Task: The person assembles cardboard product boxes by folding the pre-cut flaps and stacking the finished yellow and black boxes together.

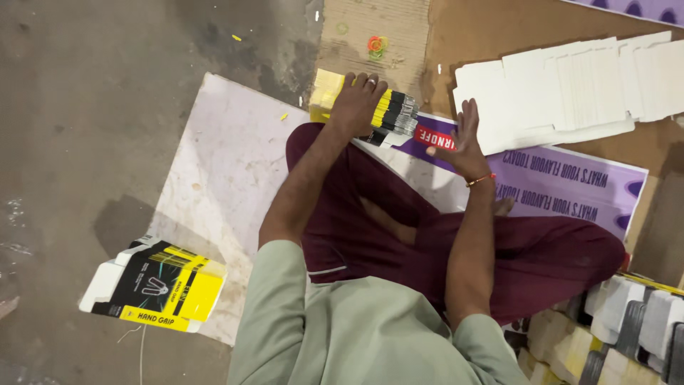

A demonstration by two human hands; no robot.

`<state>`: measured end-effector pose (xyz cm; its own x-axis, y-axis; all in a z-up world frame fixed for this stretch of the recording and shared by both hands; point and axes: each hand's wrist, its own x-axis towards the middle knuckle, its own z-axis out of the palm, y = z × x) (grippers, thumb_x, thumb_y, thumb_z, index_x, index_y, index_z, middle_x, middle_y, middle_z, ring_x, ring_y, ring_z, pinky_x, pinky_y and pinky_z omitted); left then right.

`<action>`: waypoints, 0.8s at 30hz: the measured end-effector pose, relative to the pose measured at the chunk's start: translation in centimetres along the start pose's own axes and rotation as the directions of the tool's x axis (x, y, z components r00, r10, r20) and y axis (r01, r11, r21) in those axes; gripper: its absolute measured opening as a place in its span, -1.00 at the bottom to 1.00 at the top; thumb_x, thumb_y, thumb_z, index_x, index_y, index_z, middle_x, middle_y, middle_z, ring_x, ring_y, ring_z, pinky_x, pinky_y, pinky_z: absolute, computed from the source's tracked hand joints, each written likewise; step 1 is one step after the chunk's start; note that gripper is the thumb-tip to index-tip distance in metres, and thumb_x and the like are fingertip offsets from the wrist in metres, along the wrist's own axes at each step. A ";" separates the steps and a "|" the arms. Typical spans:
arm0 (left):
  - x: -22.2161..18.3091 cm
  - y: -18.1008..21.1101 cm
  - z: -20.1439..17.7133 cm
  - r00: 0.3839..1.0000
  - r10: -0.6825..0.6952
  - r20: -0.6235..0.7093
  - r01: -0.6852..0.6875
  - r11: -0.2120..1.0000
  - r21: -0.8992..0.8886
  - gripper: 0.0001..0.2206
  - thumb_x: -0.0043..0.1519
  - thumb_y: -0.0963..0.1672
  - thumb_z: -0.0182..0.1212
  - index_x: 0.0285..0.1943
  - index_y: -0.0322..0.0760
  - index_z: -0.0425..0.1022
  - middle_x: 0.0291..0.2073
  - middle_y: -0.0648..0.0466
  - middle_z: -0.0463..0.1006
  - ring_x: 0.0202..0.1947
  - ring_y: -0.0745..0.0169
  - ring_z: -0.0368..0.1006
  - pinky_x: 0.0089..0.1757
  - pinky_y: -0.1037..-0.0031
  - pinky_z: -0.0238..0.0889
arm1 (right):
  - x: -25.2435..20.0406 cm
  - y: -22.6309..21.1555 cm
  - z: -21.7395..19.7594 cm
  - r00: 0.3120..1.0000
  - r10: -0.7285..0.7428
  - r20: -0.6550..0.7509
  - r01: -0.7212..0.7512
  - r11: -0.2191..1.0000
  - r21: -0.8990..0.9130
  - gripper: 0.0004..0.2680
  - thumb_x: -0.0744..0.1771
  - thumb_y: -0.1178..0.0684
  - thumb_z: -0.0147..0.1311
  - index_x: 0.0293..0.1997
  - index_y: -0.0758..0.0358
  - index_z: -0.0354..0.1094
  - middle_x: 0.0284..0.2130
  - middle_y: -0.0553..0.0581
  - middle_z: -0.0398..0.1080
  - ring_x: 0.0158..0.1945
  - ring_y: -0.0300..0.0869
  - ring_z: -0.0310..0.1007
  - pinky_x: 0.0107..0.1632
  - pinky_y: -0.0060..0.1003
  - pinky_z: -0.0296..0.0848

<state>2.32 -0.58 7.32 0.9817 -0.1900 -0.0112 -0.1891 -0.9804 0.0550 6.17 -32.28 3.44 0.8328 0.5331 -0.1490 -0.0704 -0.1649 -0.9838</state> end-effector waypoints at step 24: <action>-3.7 0.5 -11.0 0.995 -0.055 0.082 0.074 -0.135 -0.988 -0.12 -0.08 -0.26 0.54 0.49 -0.39 0.16 0.23 -0.06 0.49 0.24 0.11 0.40 0.24 0.40 0.22 | 1.6 -9.9 8.0 0.986 -0.117 -0.115 0.164 0.647 0.744 -0.51 0.10 0.35 0.26 0.14 0.36 0.31 -0.12 0.17 0.52 -0.06 -0.06 0.57 0.05 -0.18 0.57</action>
<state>-1.16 0.24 18.38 0.9855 -0.1395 -0.0964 0.1197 0.1696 0.9782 3.81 -23.17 12.10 0.8930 0.4496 -0.0200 -0.3176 0.5982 -0.7357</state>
